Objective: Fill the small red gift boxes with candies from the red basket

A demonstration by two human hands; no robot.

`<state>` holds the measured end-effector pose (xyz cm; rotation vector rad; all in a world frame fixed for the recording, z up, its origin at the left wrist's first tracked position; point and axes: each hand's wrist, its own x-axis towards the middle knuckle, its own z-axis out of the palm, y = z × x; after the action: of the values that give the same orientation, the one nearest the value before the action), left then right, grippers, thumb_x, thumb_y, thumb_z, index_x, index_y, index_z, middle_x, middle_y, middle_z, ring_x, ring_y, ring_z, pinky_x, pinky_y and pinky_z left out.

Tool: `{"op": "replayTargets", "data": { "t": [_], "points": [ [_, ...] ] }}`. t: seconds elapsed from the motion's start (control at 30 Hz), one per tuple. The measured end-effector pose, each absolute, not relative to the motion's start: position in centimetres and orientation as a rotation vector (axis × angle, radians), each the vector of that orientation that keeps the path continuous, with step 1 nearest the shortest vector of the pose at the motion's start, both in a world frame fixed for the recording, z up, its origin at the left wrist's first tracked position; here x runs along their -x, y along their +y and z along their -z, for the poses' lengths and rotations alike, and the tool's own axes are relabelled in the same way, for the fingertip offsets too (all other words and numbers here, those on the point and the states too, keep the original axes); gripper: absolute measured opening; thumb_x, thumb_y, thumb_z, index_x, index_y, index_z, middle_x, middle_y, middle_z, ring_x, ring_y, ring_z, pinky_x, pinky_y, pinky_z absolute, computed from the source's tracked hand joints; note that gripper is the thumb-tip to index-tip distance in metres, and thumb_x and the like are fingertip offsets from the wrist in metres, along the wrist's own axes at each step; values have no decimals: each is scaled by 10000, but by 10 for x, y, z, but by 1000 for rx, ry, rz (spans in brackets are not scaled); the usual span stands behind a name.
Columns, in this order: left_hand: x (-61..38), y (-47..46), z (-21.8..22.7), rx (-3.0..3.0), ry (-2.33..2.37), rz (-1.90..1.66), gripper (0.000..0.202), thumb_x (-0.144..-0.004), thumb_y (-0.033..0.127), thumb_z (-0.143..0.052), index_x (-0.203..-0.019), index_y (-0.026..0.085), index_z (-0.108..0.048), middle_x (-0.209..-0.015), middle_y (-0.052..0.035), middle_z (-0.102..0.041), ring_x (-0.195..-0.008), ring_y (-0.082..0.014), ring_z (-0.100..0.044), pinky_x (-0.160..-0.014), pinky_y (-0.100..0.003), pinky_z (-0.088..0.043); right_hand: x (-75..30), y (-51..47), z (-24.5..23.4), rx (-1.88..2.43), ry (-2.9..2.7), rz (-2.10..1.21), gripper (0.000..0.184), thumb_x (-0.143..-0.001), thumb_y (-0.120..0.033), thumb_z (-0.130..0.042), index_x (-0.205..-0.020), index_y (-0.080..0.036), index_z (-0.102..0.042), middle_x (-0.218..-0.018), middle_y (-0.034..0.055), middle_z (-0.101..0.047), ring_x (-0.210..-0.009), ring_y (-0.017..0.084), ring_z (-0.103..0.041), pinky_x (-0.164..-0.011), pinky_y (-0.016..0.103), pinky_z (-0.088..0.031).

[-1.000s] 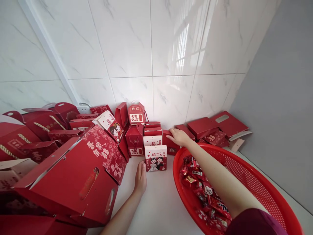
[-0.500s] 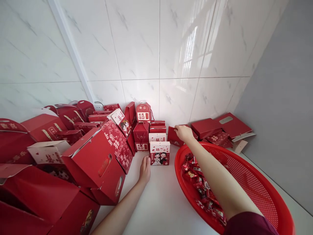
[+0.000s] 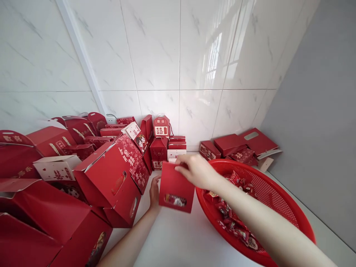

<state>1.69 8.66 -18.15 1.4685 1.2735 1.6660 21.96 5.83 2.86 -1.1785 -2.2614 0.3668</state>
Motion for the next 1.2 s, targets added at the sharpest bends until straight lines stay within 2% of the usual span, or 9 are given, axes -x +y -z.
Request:
{"op": "replayTargets", "data": {
  "t": [0.13, 0.3, 0.4, 0.5, 0.63, 0.8, 0.9, 1.0, 1.2],
  "points": [
    [-13, 58, 167, -1715, 888, -1512, 857, -743, 855, -331, -1222, 179, -550, -1219, -157, -592, -1137, -323, -561, -985, -440, -454, -200, 43, 15, 1199, -2471, -407, 90, -877, -211, -506, -840, -240, -583, -873, 17, -681, -760, 170, -612, -641, 259, -389],
    [-18, 44, 175, -1683, 932, -1238, 407, -805, 523, -629, -1009, 171, -620, -918, -84, -676, -842, -229, -627, -752, -328, -510, -200, 36, 49, 1329, -2572, -277, 103, -930, -251, -452, -880, -229, -540, -870, 38, -665, -726, 183, -613, -586, 267, -353],
    [-17, 47, 180, -1741, 945, -1195, 354, -789, 494, -658, -935, 173, -626, -860, -60, -667, -777, -204, -610, -694, -299, -491, -217, 22, 50, 1423, -2590, -118, 150, -943, -247, -440, -834, -225, -542, -812, 51, -659, -687, 201, -610, -585, 295, -362],
    [-11, 52, 181, -1867, 875, -1182, 381, -835, 542, -568, -866, 166, -619, -816, -59, -638, -750, -199, -591, -695, -308, -469, -231, -2, 51, 1499, -2486, -119, 186, -958, -267, -436, -823, -228, -559, -787, 47, -649, -684, 206, -609, -593, 307, -391],
    [-4, 55, 181, -1901, 802, -1205, 562, -854, 677, -410, -756, 158, -602, -764, -74, -607, -728, -208, -568, -686, -328, -449, -223, -37, 78, 1384, -2148, -404, 196, -982, -324, -422, -971, -227, -592, -896, 45, -656, -796, 189, -626, -704, 297, -464],
    [-1, 47, 162, -1827, 851, -1323, 693, -945, 615, -96, -915, 162, -620, -881, -98, -644, -800, -213, -592, -746, -346, -458, -184, -46, 141, 1204, -1667, -864, 263, -969, -407, -460, -1128, -218, -550, -1071, 64, -648, -944, 180, -624, -802, 257, -488],
    [3, 36, 130, -1870, 987, -1342, 485, -952, 555, -317, -966, 181, -625, -927, -77, -671, -840, -201, -609, -759, -316, -465, -170, -33, 167, 1078, -1519, -1023, 310, -975, -439, -436, -1146, -191, -505, -1098, 81, -627, -963, 183, -612, -821, 263, -488],
    [12, 23, 91, -2071, 1179, -1133, 266, -904, 418, -542, -807, 197, -652, -790, -21, -682, -748, -158, -612, -724, -269, -448, -166, -16, 182, 943, -1507, -1099, 327, -968, -465, -441, -1109, -176, -502, -1061, 81, -614, -957, 190, -596, -823, 278, -485],
    [15, -5, 41, -2495, 1406, -440, 242, -885, 350, -584, -710, 210, -675, -760, -19, -699, -751, -178, -626, -700, -278, -413, -158, 0, 204, 771, -1547, -1179, 417, -922, -539, -487, -1109, -168, -508, -1121, 100, -592, -980, 216, -592, -849, 322, -483]
  ]
}}
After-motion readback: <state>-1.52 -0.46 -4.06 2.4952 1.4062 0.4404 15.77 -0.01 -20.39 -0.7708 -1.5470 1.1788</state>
